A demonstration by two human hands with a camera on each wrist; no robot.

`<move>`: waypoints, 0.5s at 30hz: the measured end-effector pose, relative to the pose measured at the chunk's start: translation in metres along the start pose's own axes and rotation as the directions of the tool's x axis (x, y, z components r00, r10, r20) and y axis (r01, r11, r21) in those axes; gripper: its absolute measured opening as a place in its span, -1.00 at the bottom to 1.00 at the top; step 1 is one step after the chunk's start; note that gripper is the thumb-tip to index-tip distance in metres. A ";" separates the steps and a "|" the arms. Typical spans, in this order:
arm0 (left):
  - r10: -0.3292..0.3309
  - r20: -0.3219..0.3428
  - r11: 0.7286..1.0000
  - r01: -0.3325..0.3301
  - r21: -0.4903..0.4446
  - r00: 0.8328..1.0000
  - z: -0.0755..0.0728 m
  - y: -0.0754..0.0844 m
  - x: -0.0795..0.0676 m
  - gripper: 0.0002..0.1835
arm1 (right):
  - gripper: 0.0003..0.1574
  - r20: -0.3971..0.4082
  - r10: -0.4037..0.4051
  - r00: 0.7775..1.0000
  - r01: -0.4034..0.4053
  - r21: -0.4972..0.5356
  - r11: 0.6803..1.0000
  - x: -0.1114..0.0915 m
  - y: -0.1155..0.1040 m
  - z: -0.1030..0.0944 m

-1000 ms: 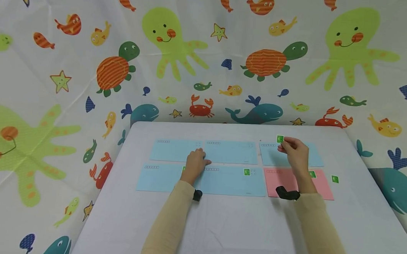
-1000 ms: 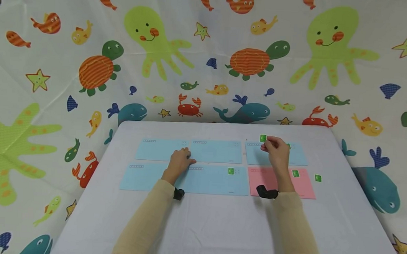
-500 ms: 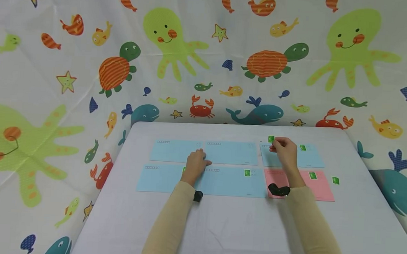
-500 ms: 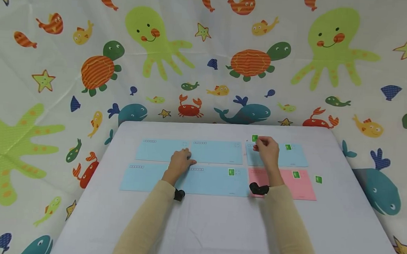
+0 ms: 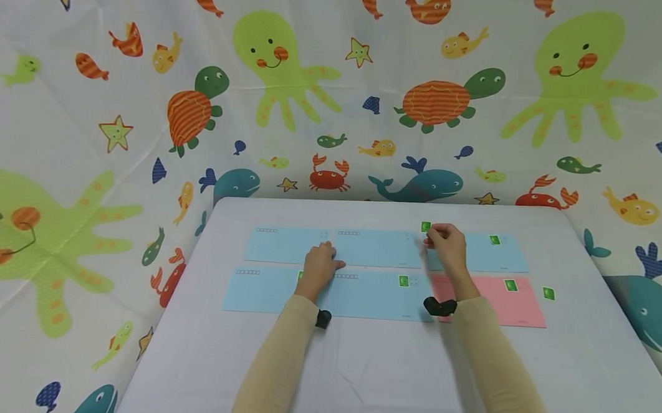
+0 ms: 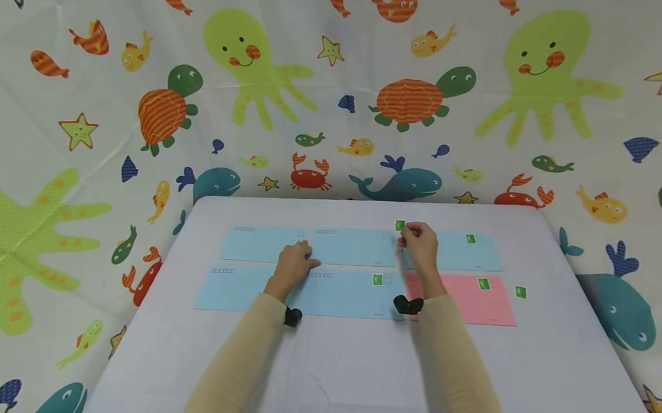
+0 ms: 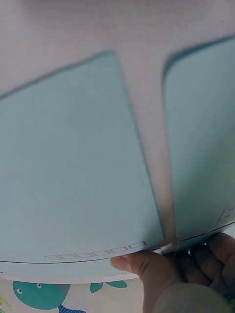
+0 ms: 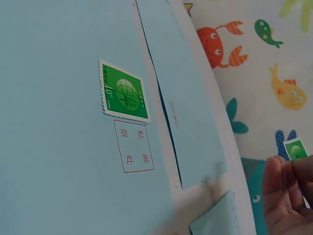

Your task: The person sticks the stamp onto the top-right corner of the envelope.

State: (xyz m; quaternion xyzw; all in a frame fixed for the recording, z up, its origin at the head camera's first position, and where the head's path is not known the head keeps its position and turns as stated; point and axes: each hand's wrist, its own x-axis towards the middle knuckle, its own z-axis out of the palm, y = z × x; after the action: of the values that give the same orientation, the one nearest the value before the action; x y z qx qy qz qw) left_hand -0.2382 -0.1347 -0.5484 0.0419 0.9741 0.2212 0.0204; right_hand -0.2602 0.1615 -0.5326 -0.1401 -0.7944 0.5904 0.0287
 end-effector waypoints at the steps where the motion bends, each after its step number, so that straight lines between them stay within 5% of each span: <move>1: -0.002 0.001 1.000 0.002 -0.001 1.000 0.000 0.000 0.000 -0.55 | -0.57 0.005 -0.001 1.000 0.001 -0.008 1.000 0.001 0.000 0.002; 15: -0.005 -0.012 1.000 0.004 -0.027 1.000 -0.005 0.003 -0.004 -0.58 | -0.63 0.036 0.053 0.998 -0.049 -0.099 0.994 0.002 0.003 0.030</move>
State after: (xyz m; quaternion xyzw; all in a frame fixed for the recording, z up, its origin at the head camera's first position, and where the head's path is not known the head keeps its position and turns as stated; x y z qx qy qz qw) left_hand -0.2346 -0.1341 -0.5426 0.0380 0.9713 0.2343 0.0156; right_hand -0.2680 0.1348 -0.5452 -0.1501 -0.8189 0.5538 -0.0085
